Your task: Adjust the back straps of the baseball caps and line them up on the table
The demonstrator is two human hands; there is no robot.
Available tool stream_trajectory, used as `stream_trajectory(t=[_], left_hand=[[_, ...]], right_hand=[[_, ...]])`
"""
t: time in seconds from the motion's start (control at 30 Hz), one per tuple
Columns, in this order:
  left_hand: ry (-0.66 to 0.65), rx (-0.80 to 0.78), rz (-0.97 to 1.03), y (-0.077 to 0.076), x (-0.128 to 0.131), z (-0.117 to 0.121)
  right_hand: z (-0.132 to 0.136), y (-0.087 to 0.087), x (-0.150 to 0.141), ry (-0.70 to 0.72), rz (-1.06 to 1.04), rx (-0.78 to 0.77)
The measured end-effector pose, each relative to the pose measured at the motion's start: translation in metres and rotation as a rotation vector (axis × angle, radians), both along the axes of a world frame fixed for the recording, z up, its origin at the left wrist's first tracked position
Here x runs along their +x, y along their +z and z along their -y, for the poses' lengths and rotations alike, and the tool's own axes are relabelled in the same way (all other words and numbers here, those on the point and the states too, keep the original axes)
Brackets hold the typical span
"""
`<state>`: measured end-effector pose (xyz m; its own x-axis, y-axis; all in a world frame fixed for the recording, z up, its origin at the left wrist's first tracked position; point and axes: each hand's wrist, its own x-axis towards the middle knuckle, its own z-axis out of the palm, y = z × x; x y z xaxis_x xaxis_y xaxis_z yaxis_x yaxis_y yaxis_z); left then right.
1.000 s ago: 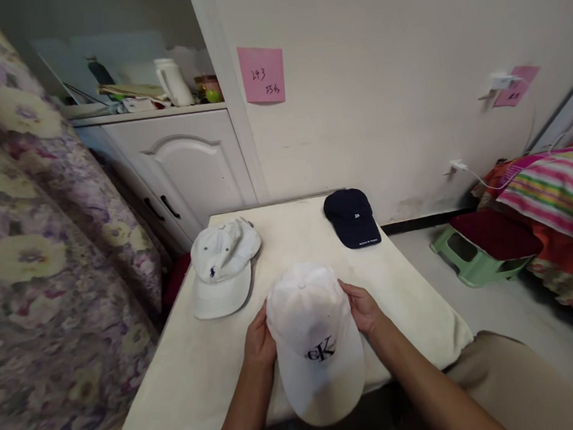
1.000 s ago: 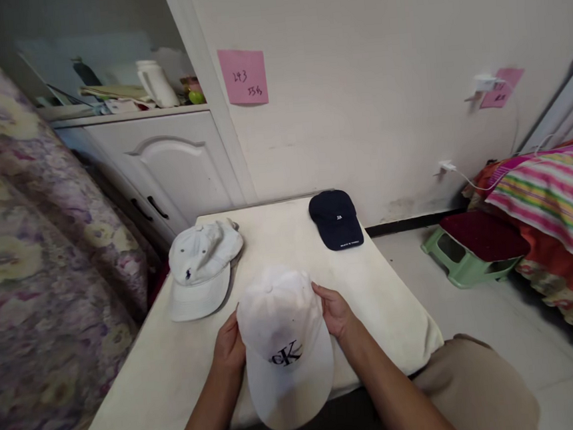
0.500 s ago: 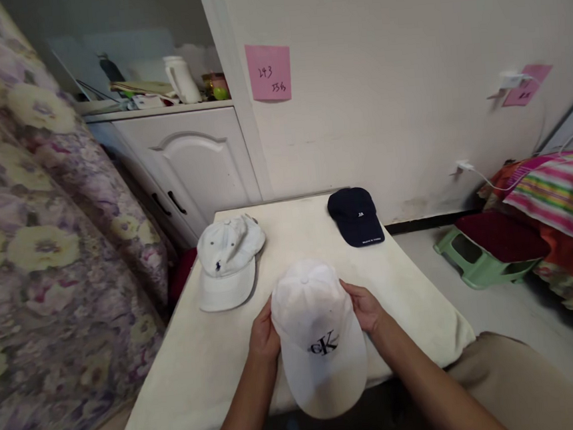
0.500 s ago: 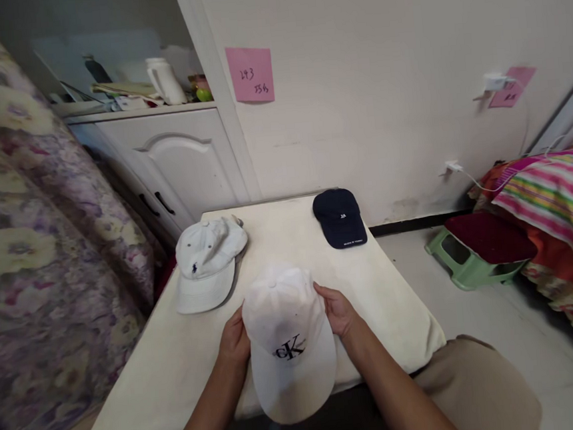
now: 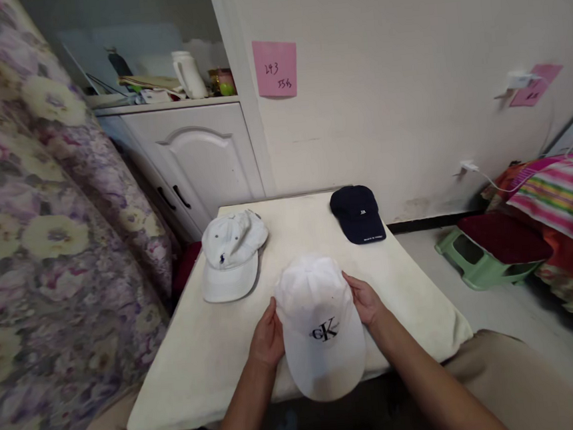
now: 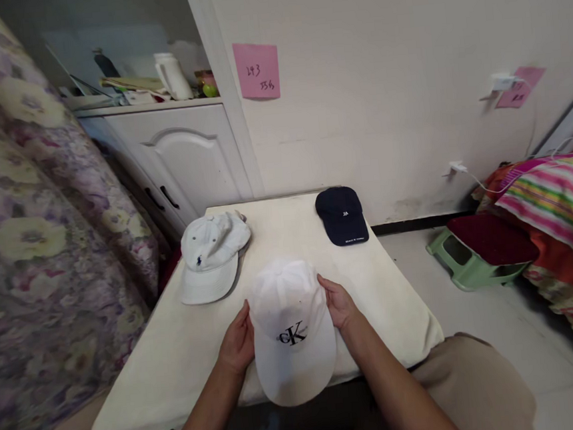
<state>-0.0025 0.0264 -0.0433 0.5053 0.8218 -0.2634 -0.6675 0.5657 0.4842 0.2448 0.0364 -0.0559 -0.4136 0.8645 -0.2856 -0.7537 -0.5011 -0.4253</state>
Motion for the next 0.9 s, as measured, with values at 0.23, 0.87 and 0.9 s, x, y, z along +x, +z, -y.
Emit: stream_trajectory(t=[0.23, 0.87, 0.9], left_hand=[[0.037, -0.058, -0.059, 0.003, 0.005, 0.0], [0.075, -0.085, -0.139, 0.039, 0.007, 0.013], [0.069, -0.085, -0.14, 0.04, 0.007, 0.014]], right_hand=[[0.011, 0.004, 0.0, -0.017, 0.05, 0.045], [0.139, 0.008, -0.01, -0.16, 0.29, 0.05], [0.147, 0.007, -0.016, -0.177, 0.224, 0.037]])
